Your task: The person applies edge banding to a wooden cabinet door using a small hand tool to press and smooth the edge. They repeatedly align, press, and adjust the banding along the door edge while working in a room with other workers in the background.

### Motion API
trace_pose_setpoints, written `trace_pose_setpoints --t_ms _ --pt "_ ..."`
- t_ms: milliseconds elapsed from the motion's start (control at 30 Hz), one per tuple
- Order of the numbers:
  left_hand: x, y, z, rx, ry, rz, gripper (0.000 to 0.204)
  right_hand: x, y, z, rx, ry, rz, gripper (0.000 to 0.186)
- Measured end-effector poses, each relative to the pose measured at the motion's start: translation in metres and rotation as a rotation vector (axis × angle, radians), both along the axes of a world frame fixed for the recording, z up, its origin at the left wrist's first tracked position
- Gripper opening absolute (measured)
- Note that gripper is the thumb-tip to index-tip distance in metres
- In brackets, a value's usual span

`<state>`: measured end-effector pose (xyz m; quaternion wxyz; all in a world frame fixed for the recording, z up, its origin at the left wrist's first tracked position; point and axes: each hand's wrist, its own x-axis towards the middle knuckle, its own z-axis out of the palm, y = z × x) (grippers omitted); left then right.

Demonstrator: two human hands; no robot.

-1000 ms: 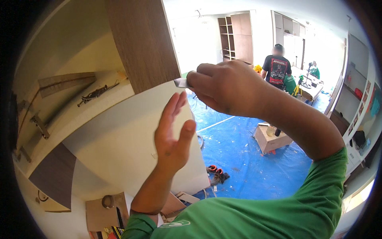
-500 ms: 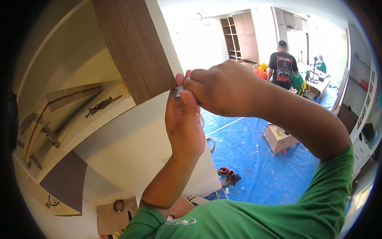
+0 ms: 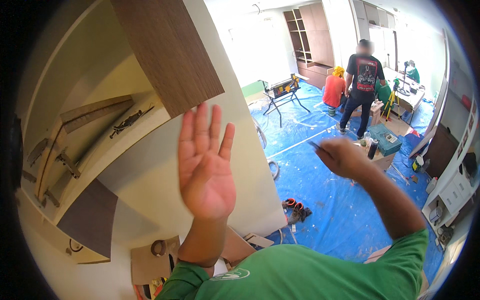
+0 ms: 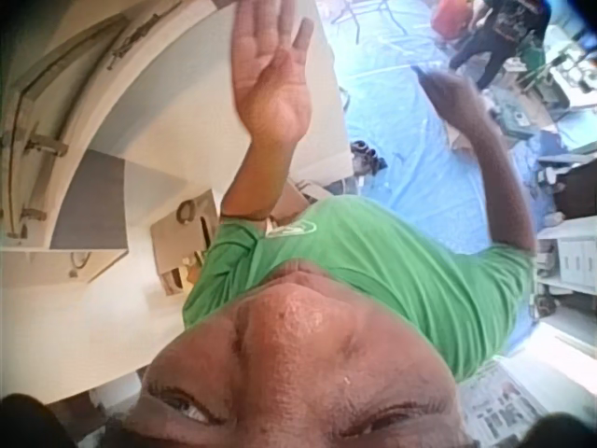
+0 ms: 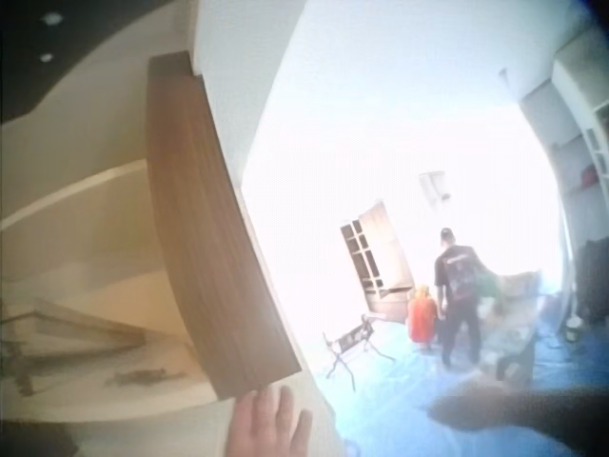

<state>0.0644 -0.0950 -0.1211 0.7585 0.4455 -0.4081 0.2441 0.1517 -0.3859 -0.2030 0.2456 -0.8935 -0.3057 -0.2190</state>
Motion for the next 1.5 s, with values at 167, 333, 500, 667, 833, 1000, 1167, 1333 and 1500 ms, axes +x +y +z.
trace_pose_setpoints --t_ms 167,333,500,667,833,1000,1167,1333,1500 --pt "-0.034 0.003 0.018 -0.061 0.017 -0.184 0.081 -0.015 -0.055 -0.276 0.245 0.820 -0.426 0.040" --pt "-0.038 -0.012 0.021 -0.173 0.056 -0.229 0.084 -0.116 -0.076 -0.455 0.134 1.355 -0.578 0.036" --pt "-0.037 -0.014 0.011 -0.075 0.061 -0.209 0.083 -0.190 -0.076 -0.519 -0.248 1.397 -0.383 0.022" --pt "0.005 0.028 -0.052 0.616 -0.453 0.639 0.041 -0.239 -0.054 -0.550 0.411 1.684 -0.742 0.039" --pt "0.055 0.072 -0.223 1.104 0.479 0.393 0.032 -0.305 -0.009 -0.553 0.718 1.625 -1.077 0.031" --pt "0.019 0.088 -0.362 1.427 0.788 -0.119 0.032 -0.383 0.041 -0.564 0.677 1.542 -1.347 0.036" --pt "-0.022 0.098 -0.402 1.695 0.917 -0.221 0.035 -0.439 0.044 -0.572 0.672 1.703 -1.408 0.058" --pt "0.004 0.122 -0.443 1.693 0.850 -0.206 0.042 -0.477 0.046 -0.563 0.840 1.530 -1.605 0.057" --pt "0.002 0.160 -0.477 1.720 1.083 -0.274 0.039 -0.486 0.002 -0.575 0.776 1.410 -1.797 0.057"
